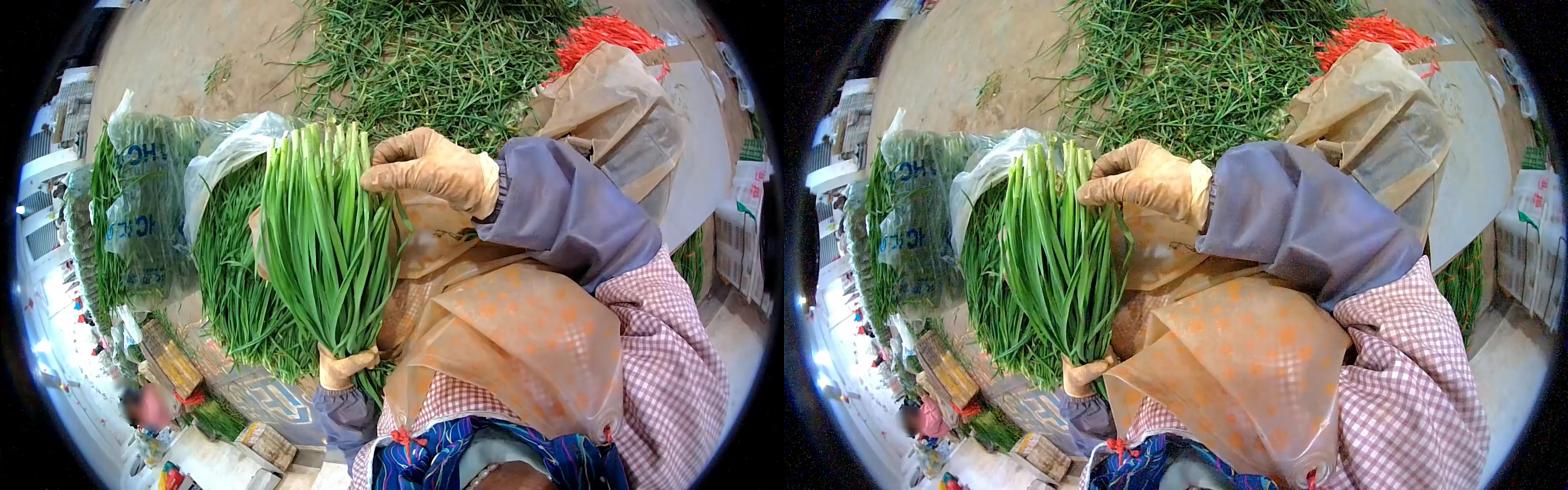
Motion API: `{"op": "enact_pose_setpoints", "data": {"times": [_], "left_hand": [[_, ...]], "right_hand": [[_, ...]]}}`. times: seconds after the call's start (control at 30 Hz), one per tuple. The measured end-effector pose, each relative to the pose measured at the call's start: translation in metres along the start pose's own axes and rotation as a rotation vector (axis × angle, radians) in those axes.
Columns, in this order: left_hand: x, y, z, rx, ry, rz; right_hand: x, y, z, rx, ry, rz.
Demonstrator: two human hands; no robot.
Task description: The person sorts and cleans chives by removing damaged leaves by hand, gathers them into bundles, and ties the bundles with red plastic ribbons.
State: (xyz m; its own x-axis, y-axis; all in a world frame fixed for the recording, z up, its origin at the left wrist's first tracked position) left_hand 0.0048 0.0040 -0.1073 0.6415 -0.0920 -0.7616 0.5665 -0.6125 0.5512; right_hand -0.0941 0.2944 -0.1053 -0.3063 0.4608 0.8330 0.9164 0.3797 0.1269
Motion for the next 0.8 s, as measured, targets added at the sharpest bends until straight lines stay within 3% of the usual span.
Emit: {"op": "enact_pose_setpoints", "data": {"times": [0.13,0.2,0.27,0.4,0.43,0.53,0.57,0.67,0.7,0.8], "left_hand": [[0.019,0.008,0.009,-0.107,0.216,0.094],[0.019,0.006,0.006,-0.032,0.258,0.062],[0.007,-0.002,-0.006,0.165,0.139,-0.1],[0.008,-0.004,-0.009,0.189,0.145,-0.074],[0.009,-0.004,-0.008,0.182,0.159,-0.078],[0.008,-0.002,-0.008,0.175,0.199,-0.085],[0.007,-0.002,-0.009,0.188,0.212,-0.087],[0.006,-0.005,-0.008,0.235,0.178,-0.074],[0.006,-0.005,-0.007,0.253,0.153,-0.067],[0.008,-0.003,-0.004,0.222,0.139,-0.048]], "right_hand": [[0.006,0.0,-0.004,0.011,-0.026,0.015],[0.01,0.004,-0.005,0.009,0.005,0.011],[0.013,0.007,-0.005,0.006,0.08,0.001],[0.008,0.012,-0.009,-0.065,0.082,0.115],[0.014,0.016,-0.008,-0.145,0.378,0.163],[0.041,0.024,-0.017,-0.287,0.858,0.491],[0.053,0.026,-0.026,-0.201,0.964,0.638],[0.058,0.029,-0.049,-0.146,1.562,0.812],[0.059,0.028,-0.054,-0.092,1.57,0.933],[0.068,0.023,-0.063,0.013,1.554,1.021]]}}
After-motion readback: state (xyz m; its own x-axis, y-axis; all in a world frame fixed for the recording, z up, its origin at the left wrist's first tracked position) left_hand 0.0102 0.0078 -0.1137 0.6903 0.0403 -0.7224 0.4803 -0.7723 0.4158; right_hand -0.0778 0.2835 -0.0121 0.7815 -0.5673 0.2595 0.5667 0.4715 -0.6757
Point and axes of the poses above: each hand's wrist, its own y-axis away from the middle knuckle, its own z-axis out of the back of the hand, x = y × z, the point moved 7 cm from there along -y, towards the middle knuckle, and after that the axes turned 12 degrees about x, right-handed, at the moved point
